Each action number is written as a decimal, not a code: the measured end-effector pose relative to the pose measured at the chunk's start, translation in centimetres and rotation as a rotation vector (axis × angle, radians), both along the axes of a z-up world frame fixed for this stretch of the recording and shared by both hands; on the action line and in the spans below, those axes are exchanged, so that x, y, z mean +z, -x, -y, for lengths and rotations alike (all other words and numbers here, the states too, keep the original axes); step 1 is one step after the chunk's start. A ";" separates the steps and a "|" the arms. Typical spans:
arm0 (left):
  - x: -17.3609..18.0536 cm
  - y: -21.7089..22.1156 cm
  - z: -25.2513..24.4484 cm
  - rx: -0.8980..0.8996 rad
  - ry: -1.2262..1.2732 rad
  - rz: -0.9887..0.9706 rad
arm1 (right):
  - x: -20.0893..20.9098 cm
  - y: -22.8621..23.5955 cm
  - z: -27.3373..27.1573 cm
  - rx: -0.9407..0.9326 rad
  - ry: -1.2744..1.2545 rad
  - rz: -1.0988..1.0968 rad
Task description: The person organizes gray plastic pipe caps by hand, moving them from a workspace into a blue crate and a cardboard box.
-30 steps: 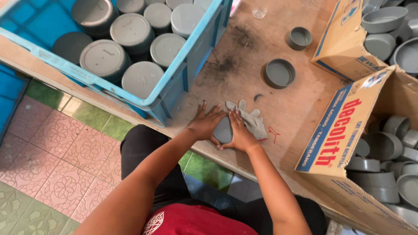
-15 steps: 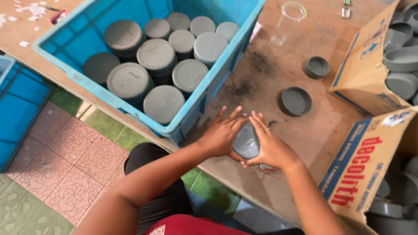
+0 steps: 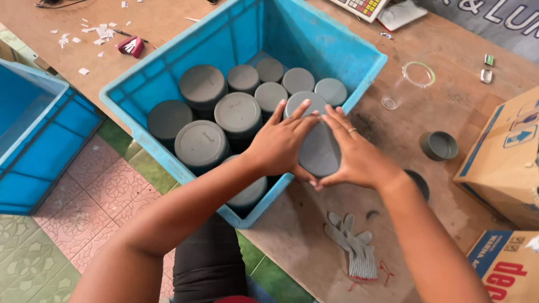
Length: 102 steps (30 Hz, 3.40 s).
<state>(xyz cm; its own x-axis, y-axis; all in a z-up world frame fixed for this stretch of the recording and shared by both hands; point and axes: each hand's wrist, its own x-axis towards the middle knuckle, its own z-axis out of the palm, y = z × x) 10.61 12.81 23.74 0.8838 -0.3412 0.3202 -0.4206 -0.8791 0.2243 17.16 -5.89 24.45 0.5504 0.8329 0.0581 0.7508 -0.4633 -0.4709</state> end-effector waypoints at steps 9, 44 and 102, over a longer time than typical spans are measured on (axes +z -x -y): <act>-2.9 -6.3 -7.2 0.116 -0.055 -0.093 | -4.6 -8.2 -8.0 0.087 0.032 -0.034; -11.3 -25.3 -15.5 0.407 -0.543 -0.338 | -15.2 -27.7 -22.2 0.113 0.326 -0.088; -10.9 -25.2 -16.3 0.498 -0.581 -0.501 | -12.7 -27.2 -23.2 0.040 0.546 -0.119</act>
<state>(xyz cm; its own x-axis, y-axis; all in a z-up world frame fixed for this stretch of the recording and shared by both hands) 35.77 29.14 12.81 0.9614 0.1289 -0.2433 0.0644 -0.9645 -0.2562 44.33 17.31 11.74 0.4940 0.7453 -0.4477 0.7294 -0.6355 -0.2532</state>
